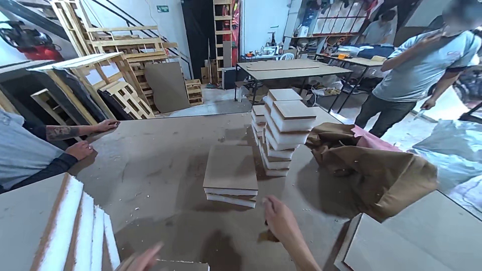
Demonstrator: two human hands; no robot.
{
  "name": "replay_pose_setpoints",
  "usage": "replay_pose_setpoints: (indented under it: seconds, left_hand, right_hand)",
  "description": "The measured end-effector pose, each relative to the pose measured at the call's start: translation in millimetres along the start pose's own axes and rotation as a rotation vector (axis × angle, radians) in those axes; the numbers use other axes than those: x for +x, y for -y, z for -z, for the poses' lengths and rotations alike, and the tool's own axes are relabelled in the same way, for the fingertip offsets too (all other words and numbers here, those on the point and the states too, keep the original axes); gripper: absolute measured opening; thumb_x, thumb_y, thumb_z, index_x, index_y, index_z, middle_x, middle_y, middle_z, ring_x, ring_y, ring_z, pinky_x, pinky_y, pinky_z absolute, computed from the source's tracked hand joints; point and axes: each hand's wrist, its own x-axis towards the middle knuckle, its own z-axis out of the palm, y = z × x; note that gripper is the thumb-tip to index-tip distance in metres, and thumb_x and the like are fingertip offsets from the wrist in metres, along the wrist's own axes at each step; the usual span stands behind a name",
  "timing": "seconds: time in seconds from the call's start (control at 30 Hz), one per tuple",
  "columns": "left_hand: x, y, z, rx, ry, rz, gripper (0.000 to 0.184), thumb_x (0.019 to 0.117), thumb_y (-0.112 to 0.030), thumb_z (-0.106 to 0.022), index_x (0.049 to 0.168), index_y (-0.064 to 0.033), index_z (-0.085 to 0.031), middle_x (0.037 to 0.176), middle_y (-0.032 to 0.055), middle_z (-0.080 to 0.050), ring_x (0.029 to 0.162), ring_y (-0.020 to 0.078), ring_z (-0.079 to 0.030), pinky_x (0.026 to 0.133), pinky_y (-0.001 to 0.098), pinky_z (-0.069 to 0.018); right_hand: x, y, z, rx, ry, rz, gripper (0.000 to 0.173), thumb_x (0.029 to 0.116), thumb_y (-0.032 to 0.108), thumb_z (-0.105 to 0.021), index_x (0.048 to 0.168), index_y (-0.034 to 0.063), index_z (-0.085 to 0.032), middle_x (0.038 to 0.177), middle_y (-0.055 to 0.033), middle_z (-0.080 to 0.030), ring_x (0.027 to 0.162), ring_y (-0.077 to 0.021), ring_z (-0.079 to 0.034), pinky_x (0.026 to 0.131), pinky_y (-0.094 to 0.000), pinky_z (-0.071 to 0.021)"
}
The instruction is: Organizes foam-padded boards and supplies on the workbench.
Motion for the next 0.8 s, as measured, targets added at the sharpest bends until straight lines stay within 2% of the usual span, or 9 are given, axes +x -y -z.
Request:
replay_pose_setpoints:
  seconds: [0.07,0.13,0.2,0.23,0.33,0.5,0.6,0.67,0.8]
  left_hand:
    - [102.2,-37.7,-30.6,-0.005,0.139,-0.093,0.064,0.0955,-0.043,-0.068,0.148,-0.0091,-0.053,0.139,0.0163,-0.062,0.127,0.0321,-0.061,0.106,0.0522,-0.049]
    - [192.1,-48.3,-82.8,0.073,0.325,-0.112,0.083,0.0874,-0.054,-0.074,0.155,-0.0172,-0.044,0.16,0.0145,-0.04,0.148,0.0352,-0.037,0.116,0.0598,-0.0348]
    - [249.2,-45.9,-126.2,0.133,0.481,-0.133,0.097,0.0806,-0.06,-0.078,0.161,-0.0296,-0.033,0.172,0.0087,-0.012,0.158,0.0367,-0.008,0.118,0.0679,-0.0234]
    - [269.3,-39.7,-144.0,0.138,0.525,-0.166,0.098,0.0796,-0.061,-0.078,0.161,-0.0342,-0.031,0.173,0.0067,-0.007,0.158,0.0372,-0.003,0.116,0.0705,-0.0238]
    - [292.0,-21.6,-170.2,0.131,0.563,-0.266,0.084,0.0888,-0.055,-0.071,0.161,-0.0397,-0.03,0.172,0.0006,-0.014,0.158,0.0344,-0.008,0.113,0.0667,-0.034]
    - [284.1,-14.8,-126.6,-0.185,0.389,-0.263,0.065,0.0983,-0.049,-0.063,0.155,-0.0233,-0.046,0.163,0.004,-0.04,0.153,0.0235,-0.031,0.125,0.0462,-0.0253]
    - [284.4,-2.5,-76.9,-0.553,0.295,-0.141,0.051,0.1023,-0.04,-0.06,0.149,-0.0186,-0.054,0.131,0.0065,-0.068,0.117,0.0176,-0.066,0.105,0.0433,-0.0512]
    - [279.2,10.6,-57.2,-0.854,0.223,0.026,0.04,0.1066,-0.038,-0.051,0.129,-0.0079,-0.065,0.102,0.009,-0.074,0.091,0.0177,-0.072,0.086,0.0402,-0.0599]
    - [245.5,14.7,-33.7,-1.381,0.095,0.203,0.05,0.1119,-0.04,-0.027,0.131,-0.0047,-0.057,0.107,0.0109,-0.072,0.099,0.0194,-0.071,0.091,0.0412,-0.0592]
  right_hand:
    - [-8.5,4.3,-10.0,0.054,0.073,-0.035,0.038,0.1084,0.033,-0.045,0.129,0.0061,-0.063,0.091,-0.0146,-0.069,0.078,-0.028,-0.068,0.071,-0.0507,-0.0572]
    - [-21.6,1.9,-29.2,0.127,0.195,-0.035,0.04,0.1084,0.04,-0.044,0.129,0.0114,-0.063,0.088,-0.0097,-0.067,0.074,-0.0226,-0.068,0.066,-0.0446,-0.0582]
    - [-11.6,-0.7,-29.8,0.207,0.025,-0.056,0.04,0.109,0.035,-0.043,0.129,0.006,-0.063,0.09,-0.0137,-0.069,0.076,-0.0262,-0.068,0.07,-0.0484,-0.0577]
    - [-2.3,-0.5,-22.5,0.239,-0.067,-0.085,0.041,0.1096,0.033,-0.042,0.13,0.0036,-0.062,0.091,-0.0154,-0.068,0.077,-0.0272,-0.067,0.071,-0.049,-0.0563]
    - [-3.2,3.9,-18.9,0.236,0.052,-0.088,0.041,0.1098,0.037,-0.042,0.132,0.009,-0.06,0.092,-0.0121,-0.067,0.075,-0.0235,-0.066,0.068,-0.0439,-0.0573]
    - [38.0,10.2,-27.0,0.272,-0.1,-0.017,0.038,0.1088,0.029,-0.044,0.126,0.0019,-0.063,0.083,-0.0115,-0.066,0.07,-0.0233,-0.065,0.066,-0.0448,-0.0566]
    - [41.5,56.5,-32.5,0.247,0.029,0.12,0.037,0.1071,0.03,-0.046,0.125,0.0041,-0.065,0.083,-0.0087,-0.069,0.07,-0.0211,-0.068,0.066,-0.0435,-0.0587]
    - [47.9,83.0,-24.2,0.257,-0.123,0.112,0.037,0.1062,0.029,-0.046,0.121,0.0026,-0.068,0.084,-0.0099,-0.069,0.073,-0.0222,-0.068,0.069,-0.0457,-0.0585]
    - [39.4,118.5,-6.2,0.127,-0.032,0.169,0.038,0.1074,0.03,-0.046,0.125,0.0032,-0.067,0.089,-0.0119,-0.071,0.078,-0.0239,-0.069,0.073,-0.0458,-0.0586]
